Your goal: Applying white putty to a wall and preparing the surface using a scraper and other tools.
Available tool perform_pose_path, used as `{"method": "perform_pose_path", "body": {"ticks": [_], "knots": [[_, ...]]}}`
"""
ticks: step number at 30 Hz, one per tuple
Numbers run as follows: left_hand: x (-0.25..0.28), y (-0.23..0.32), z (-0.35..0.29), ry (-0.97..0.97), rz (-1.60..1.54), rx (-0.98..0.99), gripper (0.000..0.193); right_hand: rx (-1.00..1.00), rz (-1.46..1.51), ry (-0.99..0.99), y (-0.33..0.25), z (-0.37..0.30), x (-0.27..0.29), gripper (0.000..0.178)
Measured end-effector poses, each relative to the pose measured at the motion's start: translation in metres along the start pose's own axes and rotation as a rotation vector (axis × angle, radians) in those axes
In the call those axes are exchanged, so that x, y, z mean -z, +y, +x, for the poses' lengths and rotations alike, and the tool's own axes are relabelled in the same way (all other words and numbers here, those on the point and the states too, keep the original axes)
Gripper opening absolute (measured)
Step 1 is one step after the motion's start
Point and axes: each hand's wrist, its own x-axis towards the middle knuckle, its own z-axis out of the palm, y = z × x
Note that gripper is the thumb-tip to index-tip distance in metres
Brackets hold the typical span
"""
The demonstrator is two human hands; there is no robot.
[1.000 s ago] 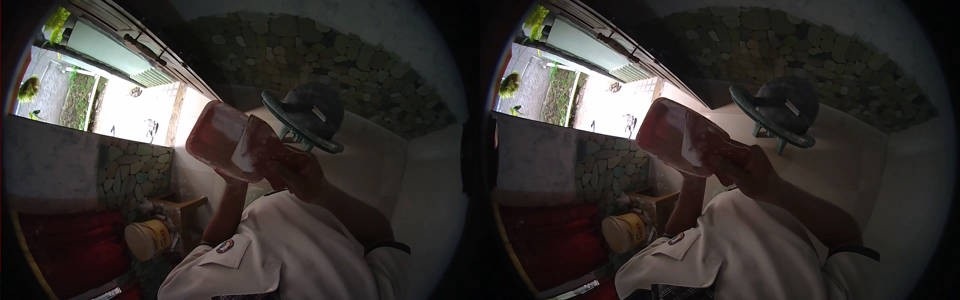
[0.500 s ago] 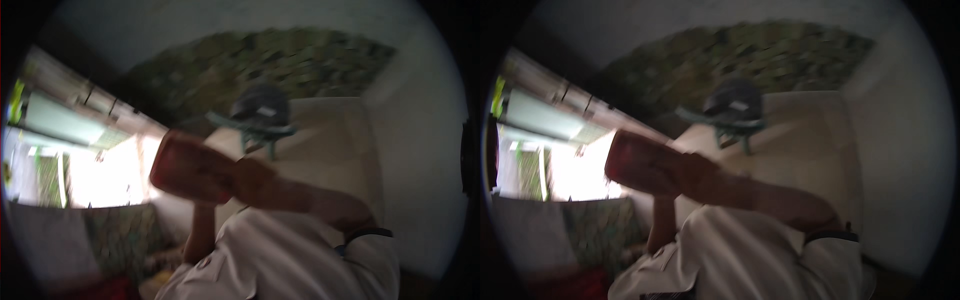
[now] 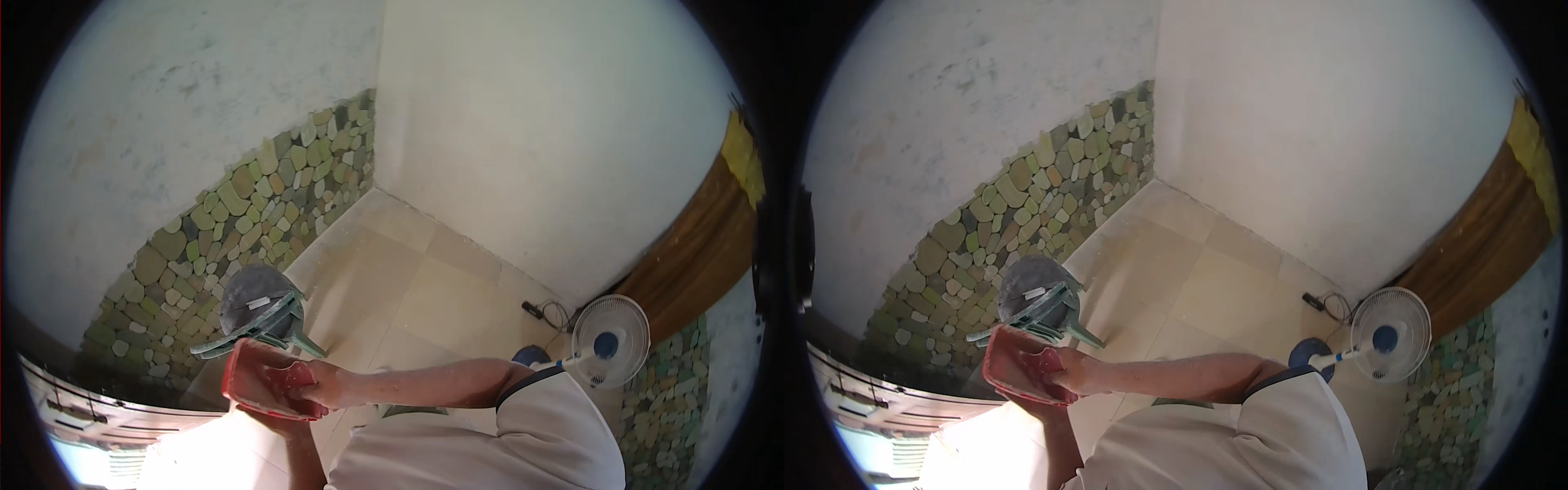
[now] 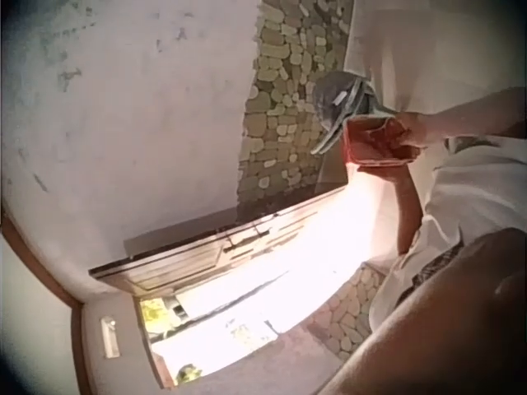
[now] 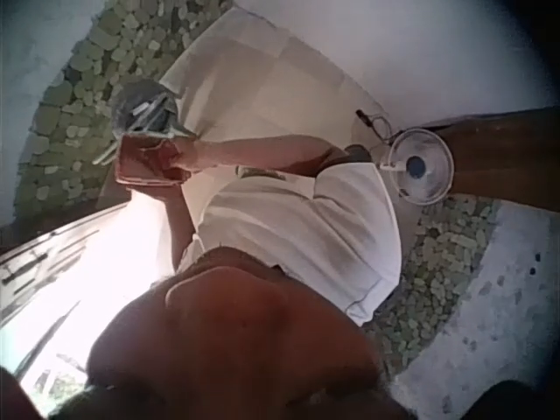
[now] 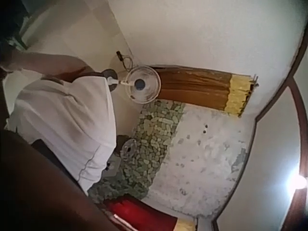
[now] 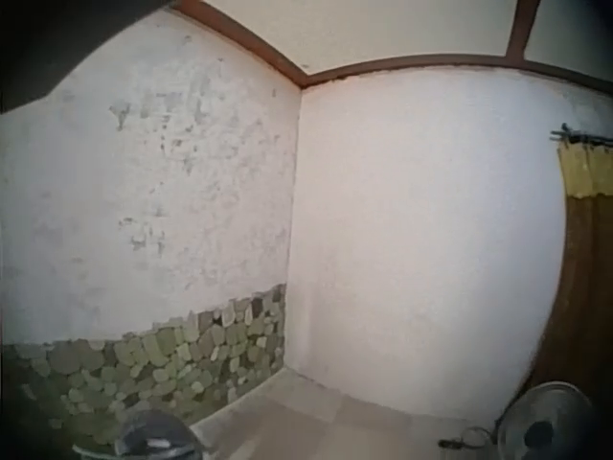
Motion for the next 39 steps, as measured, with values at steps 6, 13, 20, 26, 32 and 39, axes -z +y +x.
{"method": "perform_pose_path", "body": {"ticks": [6, 13, 20, 26, 32, 39], "knots": [[-0.028, -0.034, -0.007, -0.102, -0.316, 0.21, 0.073, 0.162, -0.192, 0.025, 0.002, -0.04, 0.05, 0.039], [-0.122, -0.095, -0.008, -0.037, -0.277, 0.31, 0.069, 0.587, -0.181, 0.215, 0.024, -0.077, 0.13, 0.054], [-0.2, -0.182, -0.005, -0.091, -0.046, 0.489, 0.078, 0.16, -0.051, 0.29, 0.035, -0.144, 0.228, 0.03], [-0.249, -0.252, -0.014, -0.232, -0.156, 0.626, 0.076, 0.118, -0.227, 0.552, 0.065, -0.182, 0.284, 0.03], [-0.284, -0.292, -0.011, -0.265, 0.029, 0.576, 0.078, 0.034, 0.034, 0.557, 0.078, -0.189, 0.318, 0.027], [-0.295, -0.335, 0.039, -0.401, -0.197, 0.631, 0.078, 0.229, 0.404, 0.665, 0.079, -0.166, 0.364, 0.022]]}}
